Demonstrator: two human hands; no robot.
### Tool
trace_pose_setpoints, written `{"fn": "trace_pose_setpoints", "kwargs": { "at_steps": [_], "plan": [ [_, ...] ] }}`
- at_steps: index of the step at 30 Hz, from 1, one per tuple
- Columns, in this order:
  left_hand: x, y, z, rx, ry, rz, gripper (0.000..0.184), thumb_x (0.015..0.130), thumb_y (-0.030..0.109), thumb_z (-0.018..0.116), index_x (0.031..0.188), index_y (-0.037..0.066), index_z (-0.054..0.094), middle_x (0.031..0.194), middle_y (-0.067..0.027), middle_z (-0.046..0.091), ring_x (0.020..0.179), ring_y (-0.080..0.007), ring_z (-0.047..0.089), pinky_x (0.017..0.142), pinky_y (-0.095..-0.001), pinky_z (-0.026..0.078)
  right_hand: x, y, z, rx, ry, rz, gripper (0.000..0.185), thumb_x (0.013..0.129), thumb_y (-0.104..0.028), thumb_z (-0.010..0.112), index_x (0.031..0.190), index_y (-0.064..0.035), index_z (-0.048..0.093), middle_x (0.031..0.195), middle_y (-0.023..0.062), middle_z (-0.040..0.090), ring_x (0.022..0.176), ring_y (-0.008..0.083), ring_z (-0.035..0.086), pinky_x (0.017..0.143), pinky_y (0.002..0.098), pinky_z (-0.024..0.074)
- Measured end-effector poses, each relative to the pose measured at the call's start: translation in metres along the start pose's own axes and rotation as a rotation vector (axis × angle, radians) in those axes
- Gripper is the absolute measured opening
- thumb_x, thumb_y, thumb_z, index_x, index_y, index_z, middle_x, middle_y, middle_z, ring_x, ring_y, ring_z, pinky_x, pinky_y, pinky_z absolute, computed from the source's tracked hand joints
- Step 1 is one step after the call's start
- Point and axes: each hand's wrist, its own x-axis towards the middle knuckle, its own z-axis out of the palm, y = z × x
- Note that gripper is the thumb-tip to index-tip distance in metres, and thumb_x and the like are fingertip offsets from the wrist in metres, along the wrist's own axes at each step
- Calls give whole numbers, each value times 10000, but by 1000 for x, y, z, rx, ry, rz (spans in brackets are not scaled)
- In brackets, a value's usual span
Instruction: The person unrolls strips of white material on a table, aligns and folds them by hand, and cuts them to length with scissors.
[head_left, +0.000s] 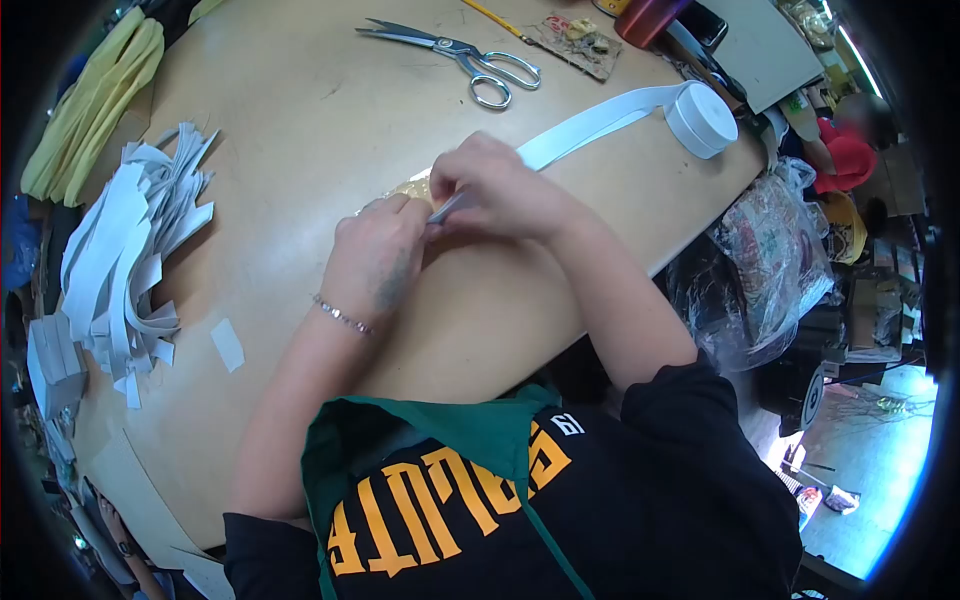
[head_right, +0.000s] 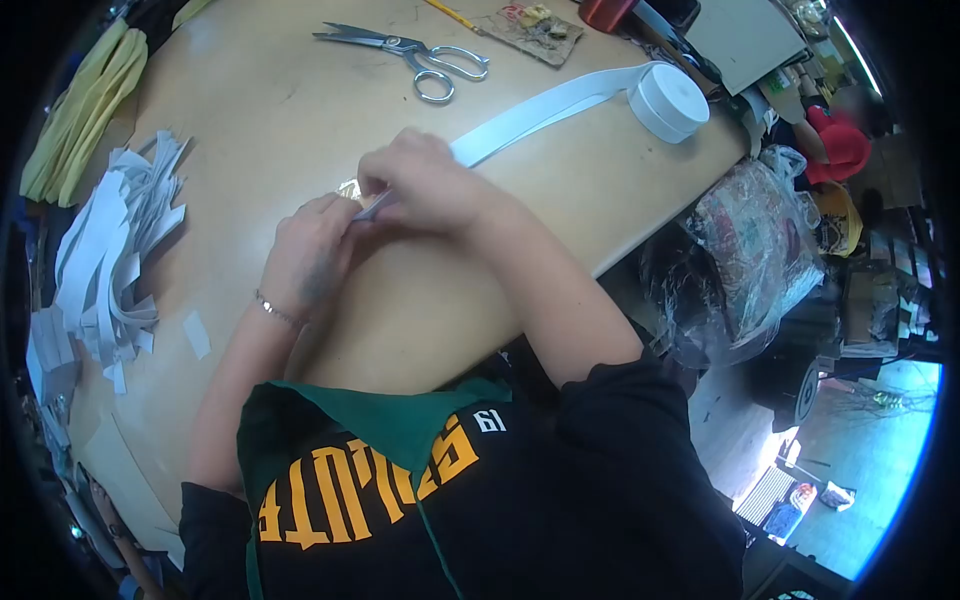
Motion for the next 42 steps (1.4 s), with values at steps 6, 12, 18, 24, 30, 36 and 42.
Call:
{"fn": "trace_pose_setpoints", "kwargs": {
  "at_steps": [6,12,18,24,30,36,42],
  "plan": [
    [-43,13,-40,-113,-7,-35,72,788,60,619,795,19,560,721,-121,557,656,-301,556,563,-375,438,-36,95,-115,-790,529,562,639,653,-169,729,1247,-138,497,1266,132,475,1210,283,402,1004,392,355],
    [-94,5,-61,-170,-19,-160,67,783,38,629,794,13,568,694,-119,537,630,-277,542,554,-342,430,-71,138,-149,-520,702,547,619,700,-170,658,1289,-181,470,1338,155,422,1234,323,387,993,427,370],
    [-129,-9,-80,-226,45,-383,50,813,24,610,795,-15,584,684,-89,534,622,-199,513,585,-283,409,-104,117,-124,-907,592,675,645,721,-158,629,1328,-172,414,1376,152,356,1307,330,284,999,604,275],
    [-161,-19,-92,-204,36,-551,63,818,36,609,794,-16,585,683,-90,539,623,-196,513,593,-275,402,-74,119,-90,-985,569,819,631,754,-259,653,1328,-196,399,1379,106,362,1301,342,299,962,699,243],
    [-145,-10,-66,-218,87,-451,67,818,48,611,791,-9,588,696,-104,547,624,-214,525,589,-279,411,-119,162,-138,-1033,467,856,608,762,-152,623,1323,-211,395,1372,25,393,1271,232,376,951,703,260],
    [-124,-18,-46,-150,145,-362,62,825,57,603,812,-3,593,698,-115,542,626,-237,532,587,-306,427,-135,185,-173,-1085,302,928,609,775,-50,562,1326,-236,380,1376,61,387,1276,273,371,942,720,253],
    [-134,-25,-46,-115,171,-369,92,814,94,621,811,6,593,734,-135,550,664,-292,542,607,-342,435,-37,2,-48,-593,329,-190,597,662,-125,754,1212,-84,525,1218,127,513,1211,296,424,1012,412,338]
  ]
}}
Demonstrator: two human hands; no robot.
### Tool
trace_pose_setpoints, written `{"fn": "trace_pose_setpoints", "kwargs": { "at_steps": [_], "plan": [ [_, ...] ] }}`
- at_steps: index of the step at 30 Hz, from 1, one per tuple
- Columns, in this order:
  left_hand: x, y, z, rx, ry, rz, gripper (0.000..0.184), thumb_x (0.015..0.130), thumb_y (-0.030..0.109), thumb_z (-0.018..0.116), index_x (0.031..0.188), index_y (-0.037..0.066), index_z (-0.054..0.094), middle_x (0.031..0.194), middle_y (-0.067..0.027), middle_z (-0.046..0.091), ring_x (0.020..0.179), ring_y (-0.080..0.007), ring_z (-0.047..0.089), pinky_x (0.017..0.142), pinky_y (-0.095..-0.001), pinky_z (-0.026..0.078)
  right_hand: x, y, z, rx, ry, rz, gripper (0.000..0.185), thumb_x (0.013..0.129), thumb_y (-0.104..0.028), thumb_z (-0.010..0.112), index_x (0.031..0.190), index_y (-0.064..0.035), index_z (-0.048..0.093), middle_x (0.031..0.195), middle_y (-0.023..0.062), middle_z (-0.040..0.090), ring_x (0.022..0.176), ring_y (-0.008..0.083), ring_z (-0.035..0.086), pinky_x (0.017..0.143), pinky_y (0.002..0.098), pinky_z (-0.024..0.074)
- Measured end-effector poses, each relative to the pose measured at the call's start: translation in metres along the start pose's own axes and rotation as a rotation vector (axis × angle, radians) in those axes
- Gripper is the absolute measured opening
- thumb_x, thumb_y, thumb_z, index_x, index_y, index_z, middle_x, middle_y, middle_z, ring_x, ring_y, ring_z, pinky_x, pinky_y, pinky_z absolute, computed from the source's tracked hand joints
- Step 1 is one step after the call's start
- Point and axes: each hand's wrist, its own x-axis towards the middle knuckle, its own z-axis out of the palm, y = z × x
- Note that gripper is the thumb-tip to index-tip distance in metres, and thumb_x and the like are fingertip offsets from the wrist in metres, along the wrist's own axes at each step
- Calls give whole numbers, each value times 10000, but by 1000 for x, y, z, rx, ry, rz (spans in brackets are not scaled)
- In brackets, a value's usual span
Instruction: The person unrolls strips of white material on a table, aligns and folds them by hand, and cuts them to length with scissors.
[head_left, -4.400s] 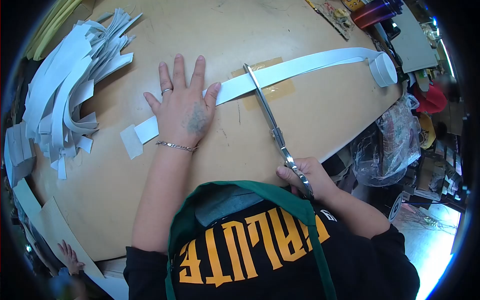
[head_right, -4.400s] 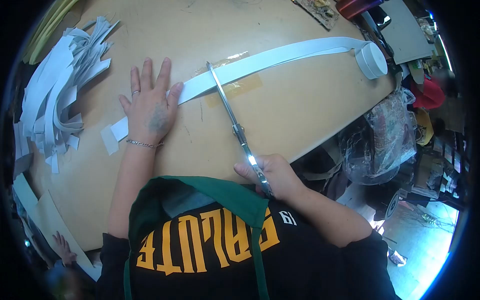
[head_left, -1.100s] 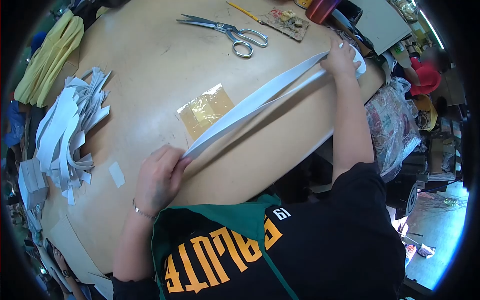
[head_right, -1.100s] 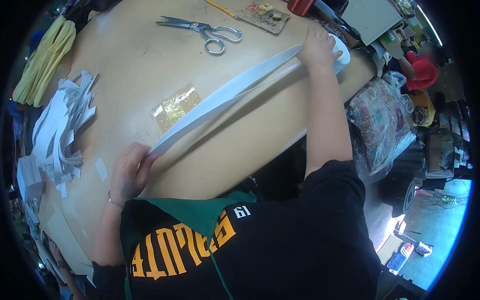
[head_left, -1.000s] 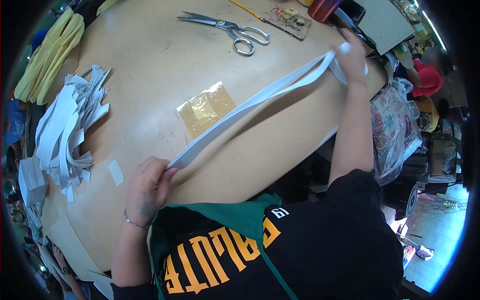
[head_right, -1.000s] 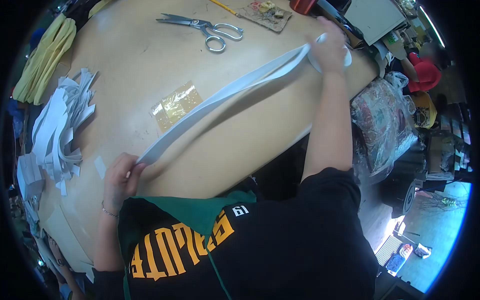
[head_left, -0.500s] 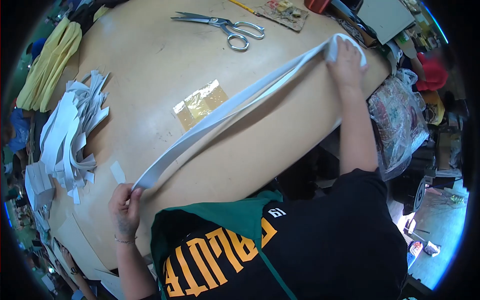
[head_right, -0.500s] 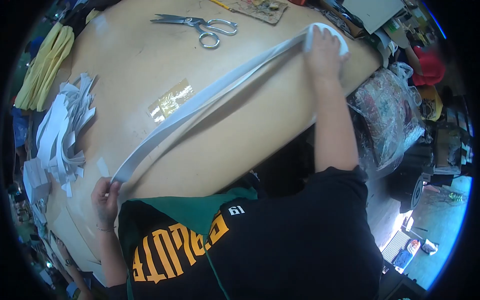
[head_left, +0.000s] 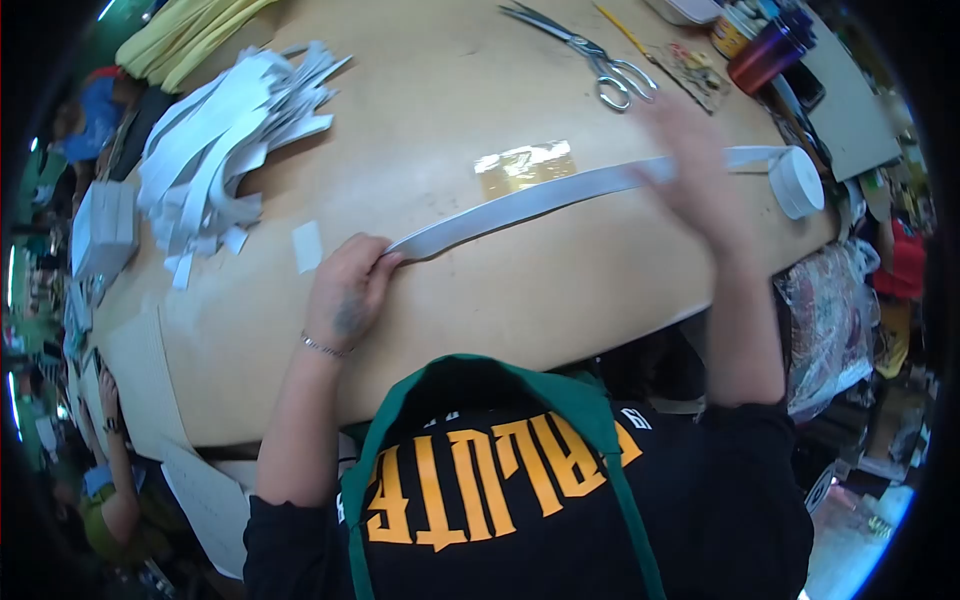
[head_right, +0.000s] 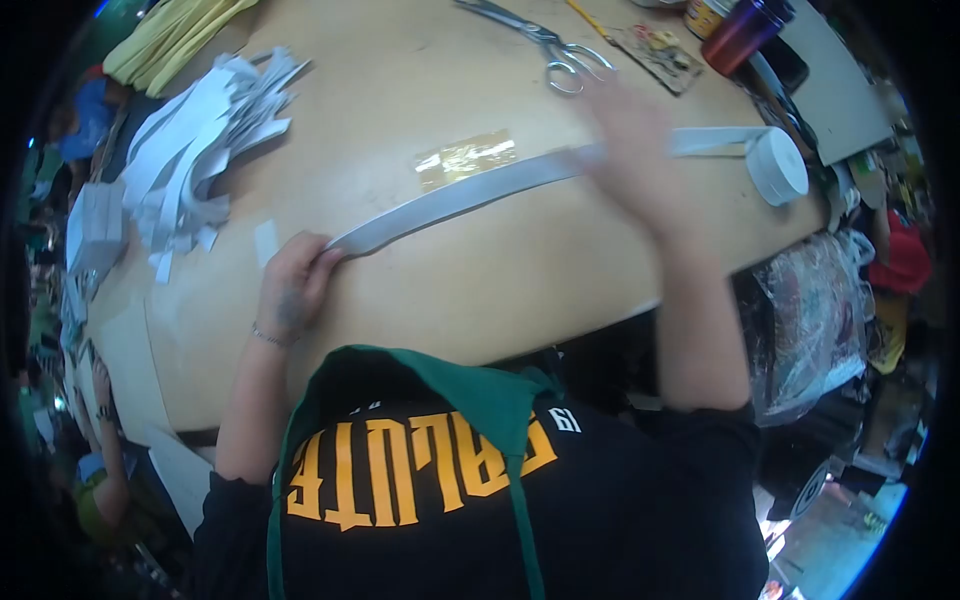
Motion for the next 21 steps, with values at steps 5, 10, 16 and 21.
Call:
{"fn": "trace_pose_setpoints", "kwargs": {
  "at_steps": [5,10,16,21],
  "plan": [
    [1,-7,3,15,78,77,95,823,95,614,831,4,591,740,-136,561,666,-276,555,605,-335,437,41,-153,48,402,-399,-149,272,789,-238,643,1023,-103,614,1024,88,599,1068,260,504,919,444,363],
    [10,-14,1,-318,105,-147,157,831,159,621,810,8,584,700,-94,574,618,-210,565,571,-307,445,60,-155,70,641,-537,55,208,863,-244,548,890,-63,645,822,139,632,855,323,569,811,421,428],
    [16,-10,13,-780,149,-401,263,836,249,651,792,-5,598,616,-32,545,551,-76,518,517,-235,418,63,-150,71,827,-579,251,198,872,-189,554,895,-3,620,790,165,619,738,287,587,692,360,454],
    [17,-10,17,-749,189,-426,282,837,264,655,769,-5,605,592,-24,544,538,-76,520,503,-233,415,62,-152,69,883,-564,279,184,869,-161,555,887,13,612,774,156,611,720,259,576,685,343,449]
  ]
}}
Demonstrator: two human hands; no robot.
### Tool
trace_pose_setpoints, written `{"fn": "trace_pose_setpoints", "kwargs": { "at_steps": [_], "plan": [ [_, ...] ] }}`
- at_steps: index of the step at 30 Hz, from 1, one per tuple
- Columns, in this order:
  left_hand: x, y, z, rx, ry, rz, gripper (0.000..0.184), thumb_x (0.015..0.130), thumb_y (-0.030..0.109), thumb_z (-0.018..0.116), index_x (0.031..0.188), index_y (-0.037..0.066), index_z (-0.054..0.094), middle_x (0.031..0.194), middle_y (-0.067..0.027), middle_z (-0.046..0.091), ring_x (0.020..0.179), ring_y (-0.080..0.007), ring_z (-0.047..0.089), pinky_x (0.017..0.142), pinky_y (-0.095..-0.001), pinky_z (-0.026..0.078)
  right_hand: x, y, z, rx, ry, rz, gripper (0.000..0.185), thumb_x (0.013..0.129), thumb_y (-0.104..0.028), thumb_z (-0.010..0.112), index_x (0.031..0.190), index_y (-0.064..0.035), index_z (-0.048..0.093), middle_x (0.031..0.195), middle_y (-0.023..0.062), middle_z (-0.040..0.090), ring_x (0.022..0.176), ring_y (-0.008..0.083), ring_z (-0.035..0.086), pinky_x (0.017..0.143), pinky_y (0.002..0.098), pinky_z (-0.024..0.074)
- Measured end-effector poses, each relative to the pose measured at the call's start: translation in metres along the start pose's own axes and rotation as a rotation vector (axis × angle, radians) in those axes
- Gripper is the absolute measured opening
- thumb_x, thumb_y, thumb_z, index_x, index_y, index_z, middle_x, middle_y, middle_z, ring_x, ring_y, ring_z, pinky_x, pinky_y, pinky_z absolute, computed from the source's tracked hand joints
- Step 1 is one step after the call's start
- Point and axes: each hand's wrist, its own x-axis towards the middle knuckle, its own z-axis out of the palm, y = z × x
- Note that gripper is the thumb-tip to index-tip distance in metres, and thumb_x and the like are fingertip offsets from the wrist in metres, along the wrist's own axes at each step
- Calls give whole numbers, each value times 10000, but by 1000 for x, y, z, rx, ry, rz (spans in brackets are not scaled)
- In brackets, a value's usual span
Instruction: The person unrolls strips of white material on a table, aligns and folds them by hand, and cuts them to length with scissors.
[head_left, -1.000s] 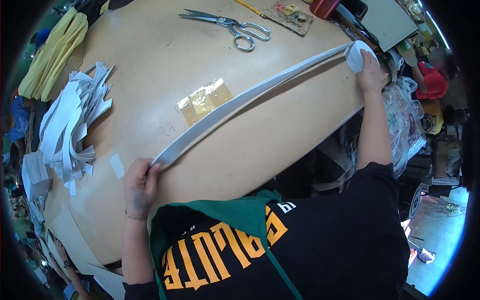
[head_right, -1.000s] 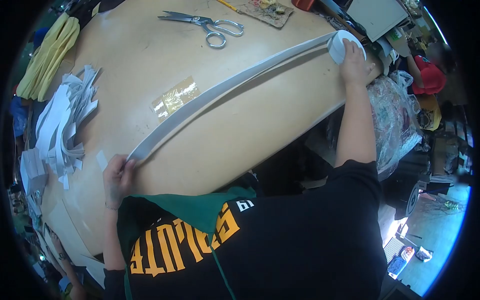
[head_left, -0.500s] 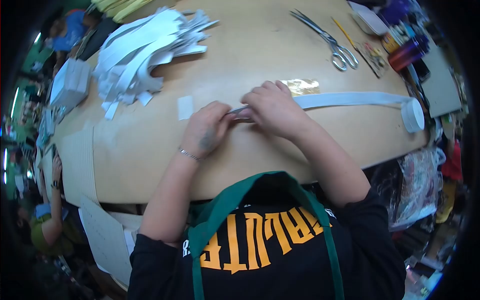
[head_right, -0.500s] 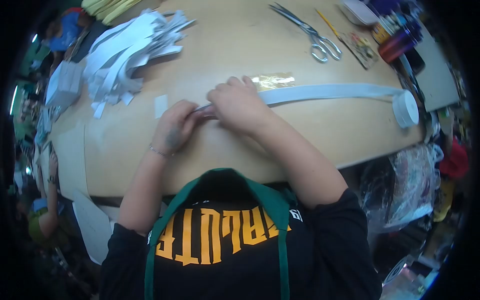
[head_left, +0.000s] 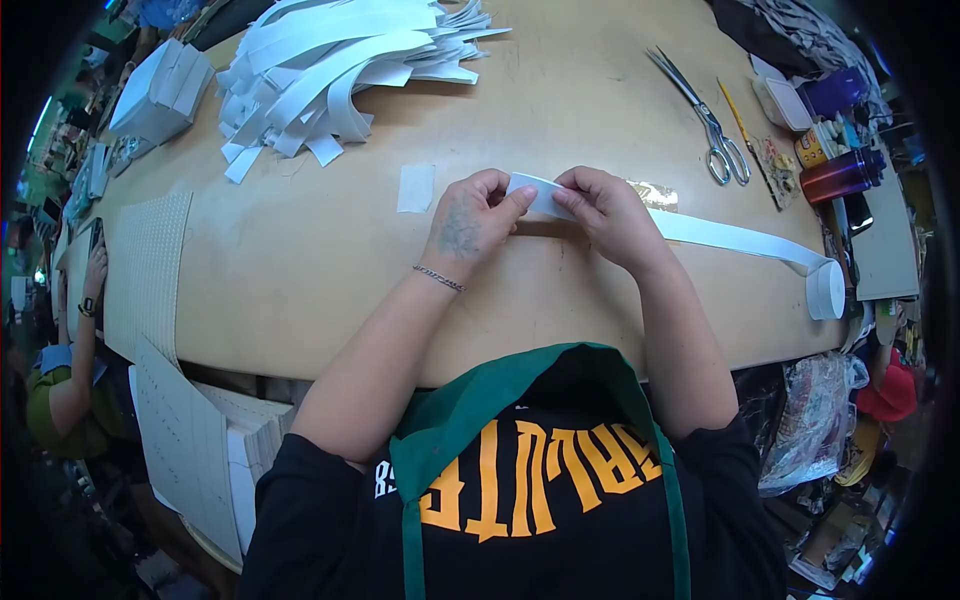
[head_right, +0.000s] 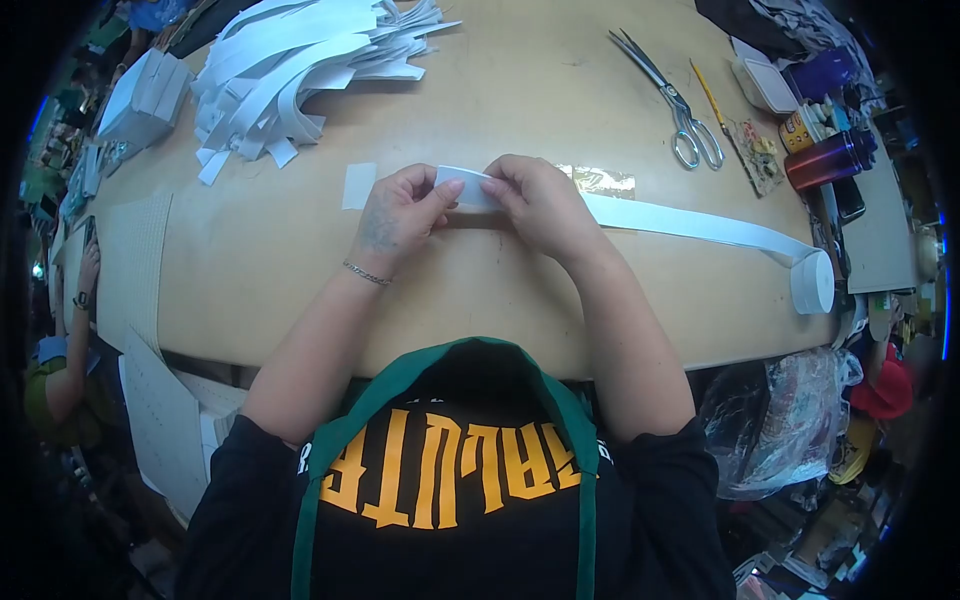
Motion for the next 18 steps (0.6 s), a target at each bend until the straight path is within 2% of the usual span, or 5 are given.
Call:
{"fn": "trace_pose_setpoints", "kwargs": {
  "at_steps": [3,6,9,12,18],
  "plan": [
    [-1,2,0,-19,-1,-19,291,836,271,658,765,-6,604,591,-20,545,536,-74,516,499,-231,411,-1,-1,0,-6,14,-14,184,867,-161,556,887,13,613,784,163,613,733,271,581,693,349,450],
    [-1,1,1,-21,-2,-14,283,844,267,648,765,-1,605,588,-18,543,527,-74,504,493,-234,405,1,7,3,-33,20,-74,161,896,-135,557,885,23,588,733,54,567,696,123,497,663,268,424],
    [-3,7,1,-46,-32,3,252,852,243,632,786,1,613,580,-16,537,517,-76,489,485,-239,396,0,5,4,-80,26,-84,160,884,-142,566,890,17,589,740,87,583,693,168,530,671,287,434],
    [-3,12,-3,121,-67,37,217,859,215,615,817,3,621,585,-15,534,517,-78,481,480,-242,388,1,9,7,-166,52,-201,181,860,-176,544,882,-18,630,833,179,625,811,337,592,746,387,460],
    [-21,8,-24,208,61,50,219,904,231,577,891,18,625,647,31,533,530,-28,450,488,-185,360,-25,25,-2,-580,168,-311,333,850,-403,553,804,-74,519,758,101,614,768,289,595,793,414,397]
  ]
}}
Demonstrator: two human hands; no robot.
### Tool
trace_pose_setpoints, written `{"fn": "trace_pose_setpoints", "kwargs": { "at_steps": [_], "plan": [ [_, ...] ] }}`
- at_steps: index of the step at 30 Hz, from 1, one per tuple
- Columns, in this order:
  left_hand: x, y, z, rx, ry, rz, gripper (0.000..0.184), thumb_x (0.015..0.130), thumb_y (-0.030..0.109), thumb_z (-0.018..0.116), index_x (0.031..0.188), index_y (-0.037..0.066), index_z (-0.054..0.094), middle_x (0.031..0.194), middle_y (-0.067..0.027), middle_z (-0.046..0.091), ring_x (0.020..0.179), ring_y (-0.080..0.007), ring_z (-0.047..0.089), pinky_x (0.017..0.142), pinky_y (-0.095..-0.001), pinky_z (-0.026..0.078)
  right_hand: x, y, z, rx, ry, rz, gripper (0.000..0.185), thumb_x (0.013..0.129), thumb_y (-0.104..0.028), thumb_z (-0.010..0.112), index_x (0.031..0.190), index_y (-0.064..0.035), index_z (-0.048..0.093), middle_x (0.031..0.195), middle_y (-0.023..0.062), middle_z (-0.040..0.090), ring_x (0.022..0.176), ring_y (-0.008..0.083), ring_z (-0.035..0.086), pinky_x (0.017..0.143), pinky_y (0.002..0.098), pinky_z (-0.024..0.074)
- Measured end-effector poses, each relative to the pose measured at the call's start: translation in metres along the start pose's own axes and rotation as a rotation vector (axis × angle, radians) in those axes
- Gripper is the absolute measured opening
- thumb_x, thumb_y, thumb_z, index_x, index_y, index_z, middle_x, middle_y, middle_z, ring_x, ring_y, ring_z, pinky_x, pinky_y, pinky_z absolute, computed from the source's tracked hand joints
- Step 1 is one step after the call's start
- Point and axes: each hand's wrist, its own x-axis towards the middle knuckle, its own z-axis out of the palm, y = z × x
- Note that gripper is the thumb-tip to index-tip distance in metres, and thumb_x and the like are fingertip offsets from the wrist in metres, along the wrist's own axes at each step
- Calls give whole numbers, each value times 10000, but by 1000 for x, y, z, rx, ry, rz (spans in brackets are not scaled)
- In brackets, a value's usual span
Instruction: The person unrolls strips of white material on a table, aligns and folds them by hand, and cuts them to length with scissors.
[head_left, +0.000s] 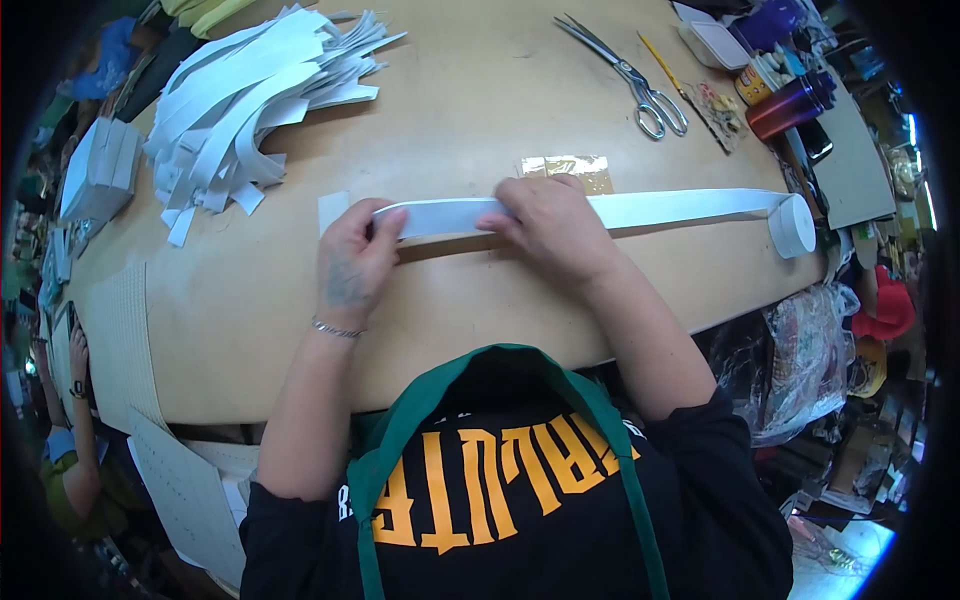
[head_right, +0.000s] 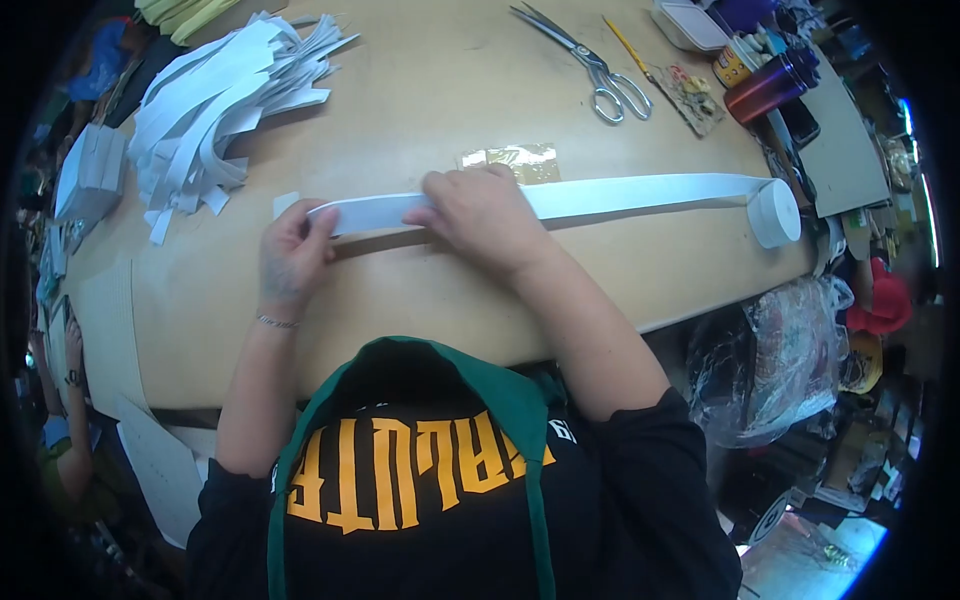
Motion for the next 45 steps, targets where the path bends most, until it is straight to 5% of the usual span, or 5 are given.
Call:
{"fn": "trace_pose_setpoints", "kwargs": {
  "at_steps": [12,15,22,27,45],
  "plan": [
    [-7,-18,-19,-39,119,-62,243,904,248,586,897,8,621,624,43,509,519,-22,436,477,-171,337,-77,173,-76,-328,7,313,381,816,-407,612,673,-73,495,665,124,579,656,328,575,647,430,440],
    [-5,-15,-13,-59,148,-8,203,900,209,589,883,10,620,608,42,487,515,-30,437,472,-190,348,-59,160,-70,-375,95,325,353,797,-384,639,730,-52,541,760,138,593,737,335,576,689,425,449],
    [-5,-27,-24,-1,139,100,184,889,181,587,886,0,624,609,9,503,539,-48,453,502,-210,376,47,-32,6,369,190,-387,429,663,-176,777,1020,-76,562,1092,122,589,1009,310,548,877,389,431],
    [2,-7,-29,-173,27,-242,199,905,226,575,906,32,620,675,35,547,541,-23,440,498,-178,355,63,-41,45,433,97,-409,351,685,-160,738,986,-85,572,1045,101,576,952,278,564,831,365,460],
    [7,-10,-28,-540,95,-243,270,810,74,657,1048,-9,560,875,-38,635,706,-45,554,576,-176,427,57,-43,56,514,206,-251,305,648,-51,752,932,-77,642,999,84,594,896,251,580,752,344,494]
  ]
}}
